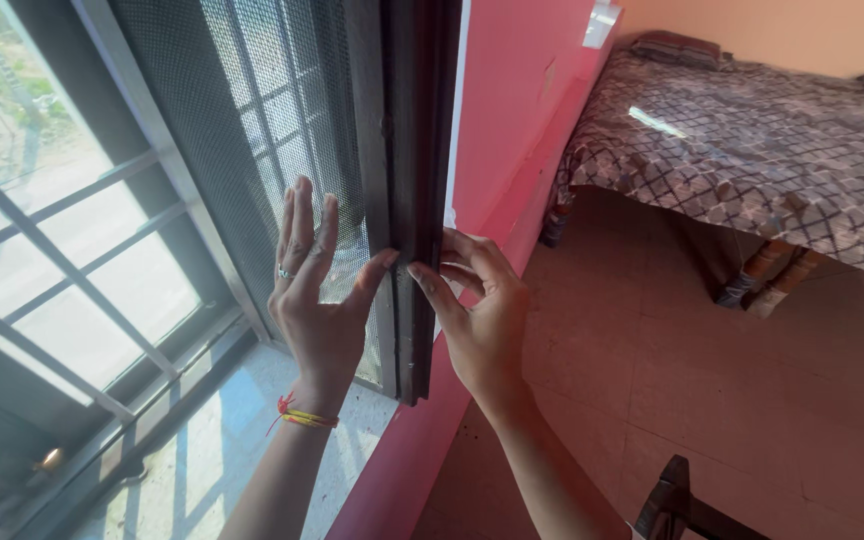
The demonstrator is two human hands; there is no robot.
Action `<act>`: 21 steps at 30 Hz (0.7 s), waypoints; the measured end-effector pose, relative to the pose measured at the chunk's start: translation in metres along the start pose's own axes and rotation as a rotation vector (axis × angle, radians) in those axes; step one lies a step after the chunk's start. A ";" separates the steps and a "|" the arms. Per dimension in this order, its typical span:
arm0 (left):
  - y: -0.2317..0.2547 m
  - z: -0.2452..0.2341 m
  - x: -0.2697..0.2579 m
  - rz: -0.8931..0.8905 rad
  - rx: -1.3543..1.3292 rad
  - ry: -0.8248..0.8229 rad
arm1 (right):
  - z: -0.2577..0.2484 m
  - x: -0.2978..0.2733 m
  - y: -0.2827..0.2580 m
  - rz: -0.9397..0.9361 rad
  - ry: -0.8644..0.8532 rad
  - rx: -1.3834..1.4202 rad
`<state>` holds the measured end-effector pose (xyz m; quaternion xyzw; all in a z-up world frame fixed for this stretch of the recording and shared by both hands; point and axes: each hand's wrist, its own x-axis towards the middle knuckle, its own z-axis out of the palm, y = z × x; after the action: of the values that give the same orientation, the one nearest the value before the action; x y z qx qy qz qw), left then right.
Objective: The person uses a small metal tool to adjust the latch mechanism on a window. They then open the window, remove the screen panel, and reposition it before closing the window again.
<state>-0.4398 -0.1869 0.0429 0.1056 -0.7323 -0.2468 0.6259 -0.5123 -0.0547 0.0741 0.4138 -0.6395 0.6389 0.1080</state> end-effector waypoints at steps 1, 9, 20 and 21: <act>-0.001 0.003 0.000 0.006 -0.009 0.000 | -0.001 0.002 0.002 -0.001 0.001 -0.001; -0.007 0.020 0.000 -0.005 0.025 -0.039 | -0.004 0.015 0.019 0.038 0.004 0.032; -0.016 0.034 0.003 0.032 0.016 -0.107 | -0.007 0.030 0.041 0.066 0.006 0.049; -0.016 0.034 0.004 0.038 0.016 -0.116 | -0.007 0.031 0.042 0.076 0.007 0.051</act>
<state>-0.4757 -0.1948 0.0348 0.0822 -0.7711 -0.2348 0.5861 -0.5626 -0.0672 0.0653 0.3897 -0.6379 0.6600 0.0755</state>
